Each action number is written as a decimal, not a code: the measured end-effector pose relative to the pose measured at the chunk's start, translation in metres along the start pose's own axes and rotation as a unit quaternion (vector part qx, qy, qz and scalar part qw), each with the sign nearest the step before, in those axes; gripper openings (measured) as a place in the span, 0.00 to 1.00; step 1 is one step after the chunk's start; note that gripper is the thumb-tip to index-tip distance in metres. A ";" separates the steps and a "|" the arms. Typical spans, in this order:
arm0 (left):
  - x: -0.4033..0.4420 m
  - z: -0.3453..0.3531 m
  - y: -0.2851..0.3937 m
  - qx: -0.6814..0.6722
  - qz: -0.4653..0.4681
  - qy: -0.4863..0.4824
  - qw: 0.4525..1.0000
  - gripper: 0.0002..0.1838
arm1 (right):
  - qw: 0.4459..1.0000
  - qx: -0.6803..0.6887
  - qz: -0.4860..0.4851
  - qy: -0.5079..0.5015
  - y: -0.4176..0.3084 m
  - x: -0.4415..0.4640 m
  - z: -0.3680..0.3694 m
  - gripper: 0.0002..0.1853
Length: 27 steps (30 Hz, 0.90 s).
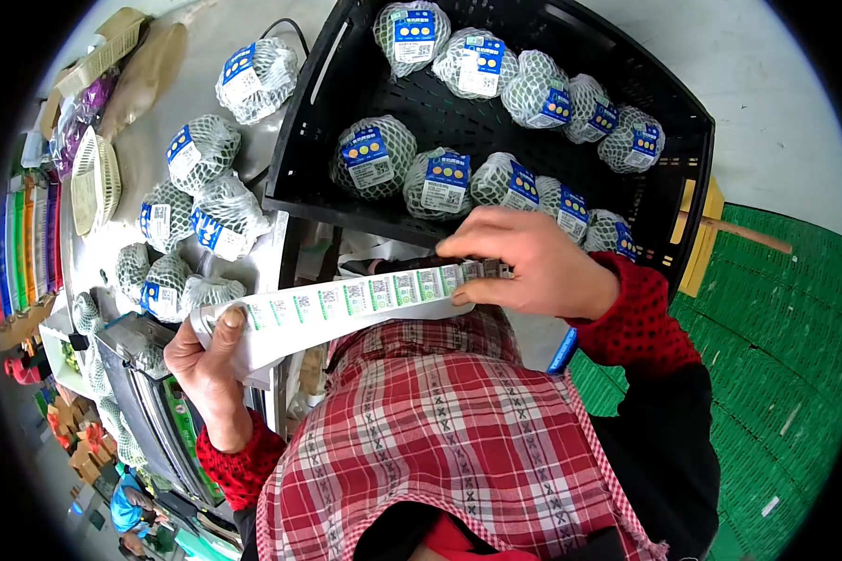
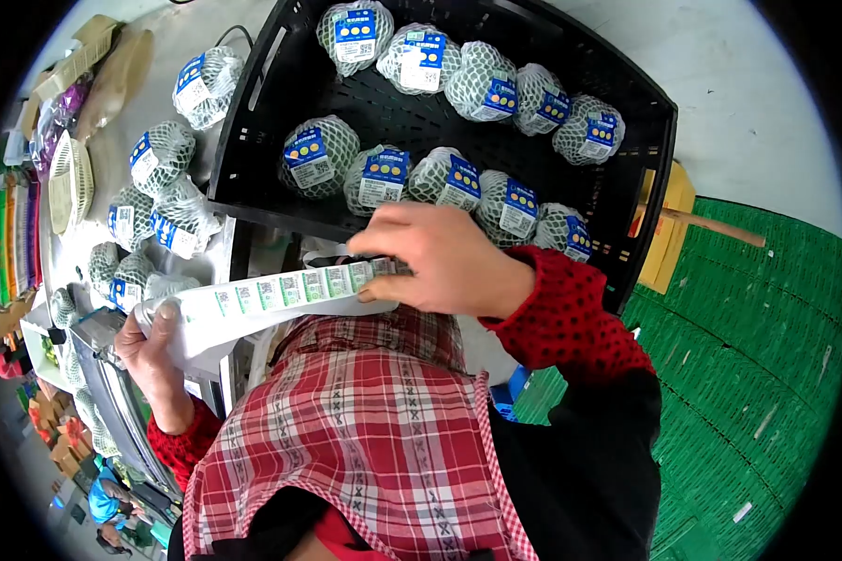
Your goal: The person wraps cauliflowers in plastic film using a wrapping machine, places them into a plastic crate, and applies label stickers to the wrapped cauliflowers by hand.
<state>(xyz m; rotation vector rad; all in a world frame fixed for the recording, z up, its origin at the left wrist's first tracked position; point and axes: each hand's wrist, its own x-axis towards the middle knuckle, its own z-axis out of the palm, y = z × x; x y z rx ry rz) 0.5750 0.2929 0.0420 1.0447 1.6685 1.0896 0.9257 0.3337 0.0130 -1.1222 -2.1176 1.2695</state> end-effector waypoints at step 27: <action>0.043 0.010 -0.066 -0.008 -0.182 -0.016 0.983 0.08 | 0.980 0.112 0.002 0.167 0.014 -0.016 0.005 0.08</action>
